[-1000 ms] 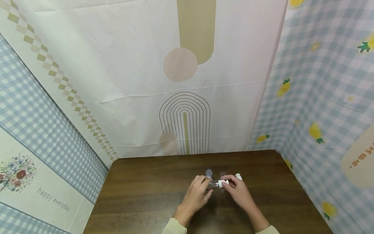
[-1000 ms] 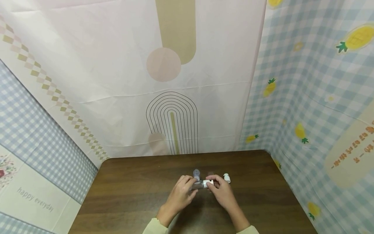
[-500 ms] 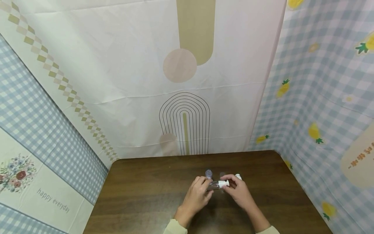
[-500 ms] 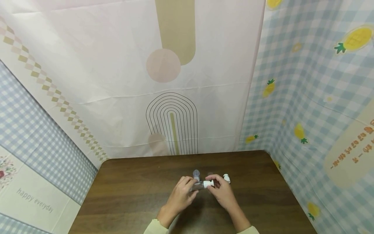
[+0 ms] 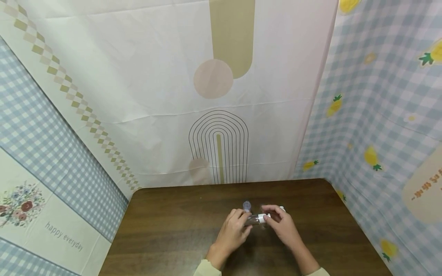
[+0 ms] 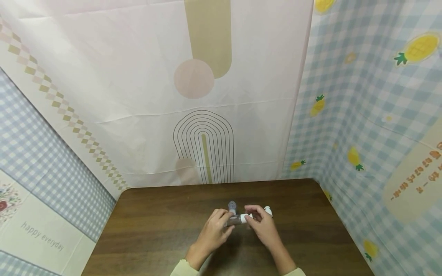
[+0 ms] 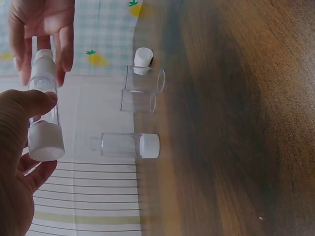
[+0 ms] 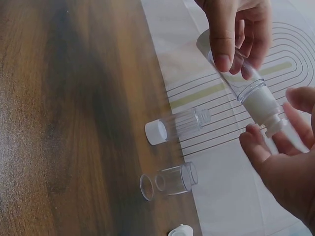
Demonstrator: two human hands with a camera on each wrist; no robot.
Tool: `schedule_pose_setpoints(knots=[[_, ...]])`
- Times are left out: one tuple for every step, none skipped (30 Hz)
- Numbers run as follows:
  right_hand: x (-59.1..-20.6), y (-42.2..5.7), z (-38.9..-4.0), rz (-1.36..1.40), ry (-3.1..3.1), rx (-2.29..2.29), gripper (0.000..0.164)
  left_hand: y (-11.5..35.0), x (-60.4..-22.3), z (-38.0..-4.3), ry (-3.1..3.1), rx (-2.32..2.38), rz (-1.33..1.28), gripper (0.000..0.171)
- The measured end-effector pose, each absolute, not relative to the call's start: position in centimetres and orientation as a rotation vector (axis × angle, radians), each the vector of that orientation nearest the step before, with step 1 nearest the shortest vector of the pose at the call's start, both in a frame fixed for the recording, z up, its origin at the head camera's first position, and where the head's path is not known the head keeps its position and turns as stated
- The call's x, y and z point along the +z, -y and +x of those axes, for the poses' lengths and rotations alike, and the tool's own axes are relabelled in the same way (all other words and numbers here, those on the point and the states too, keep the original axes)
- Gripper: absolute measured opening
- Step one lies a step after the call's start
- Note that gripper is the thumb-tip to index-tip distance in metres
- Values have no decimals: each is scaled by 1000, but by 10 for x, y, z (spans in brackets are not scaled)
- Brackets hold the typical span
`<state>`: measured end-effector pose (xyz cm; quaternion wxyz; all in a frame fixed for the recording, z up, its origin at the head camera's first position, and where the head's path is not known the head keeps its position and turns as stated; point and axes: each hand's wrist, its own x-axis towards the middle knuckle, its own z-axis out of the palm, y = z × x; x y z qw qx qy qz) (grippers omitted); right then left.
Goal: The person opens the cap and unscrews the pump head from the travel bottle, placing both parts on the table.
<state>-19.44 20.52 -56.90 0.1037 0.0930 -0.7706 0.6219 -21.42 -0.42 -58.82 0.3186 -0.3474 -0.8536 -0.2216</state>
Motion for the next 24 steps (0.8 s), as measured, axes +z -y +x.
schedule_pose_setpoints(knots=[[-568, -205, -194, 223, 2303, 1822, 27, 4, -588, -214, 2249, -581, -912, 42], [-568, -205, -194, 169, 2339, 1805, 27, 4, -588, -214, 2247, -580, -912, 42], [-567, -204, -194, 124, 2375, 1791, 27, 4, -587, -213, 2250, -578, -912, 42], [-567, -204, -194, 83, 2407, 1780, 27, 4, -587, -213, 2244, -576, -913, 43], [-566, -204, -194, 50, 2435, 1763, 27, 4, -587, -213, 2240, -574, -913, 43], [-566, -203, -194, 31, 2457, 1752, 26, 3, -588, -213, 2234, -573, -915, 43], [-566, -203, -194, 18, 2475, 1739, 25, 3, -588, -213, 2229, -572, -916, 43], [-566, -203, -194, 11, 2488, 1728, 24, 3, -588, -213, 2226, -572, -917, 43], [-566, -203, -193, 6, 2496, 1716, 22, 3, -588, -213, 2229, -573, -918, 43], [-566, -203, -193, 1, 2502, 1700, 21, 3, -588, -213, 2229, -575, -919, 43], [-567, -203, -193, 0, 2508, 1685, 20, 3, -588, -213, 2231, -578, -921, 43], [-567, -202, -193, -1, 2514, 1672, 19, 4, -588, -213, 2232, -583, -924, 43], [-568, -202, -193, -3, 2520, 1662, 19, 4, -588, -213, 2234, -587, -924, 43], [-568, -202, -193, -6, 2519, 1663, 18, 4, -588, -213, 2237, -588, -925, 43], [-568, -202, -193, -3, 2515, 1669, 18, 4, -588, -213, 2239, -587, -926, 43], [-568, -202, -193, 5, 2509, 1677, 19, 4, -588, -213, 2237, -585, -926, 43], [-568, -202, -193, 18, 2502, 1689, 19, 4, -588, -213, 2234, -583, -925, 43], [-568, -202, -193, 29, 2493, 1707, 20, 4, -588, -213, 2235, -578, -923, 43], [-568, -202, -193, 43, 2480, 1728, 20, 4, -589, -213, 2235, -573, -921, 43], [-567, -203, -193, 64, 2466, 1739, 21, 4, -589, -214, 2233, -569, -919, 43], [-566, -203, -193, 86, 2454, 1750, 21, 4, -589, -214, 2229, -568, -918, 43], [-566, -203, -193, 106, 2445, 1754, 21, 4, -589, -214, 2226, -568, -917, 43], [-565, -204, -192, 122, 2437, 1762, 22, 4, -589, -214, 2227, -569, -916, 43], [-565, -204, -192, 136, 2431, 1767, 22, 3, -589, -214, 2230, -571, -915, 43]])
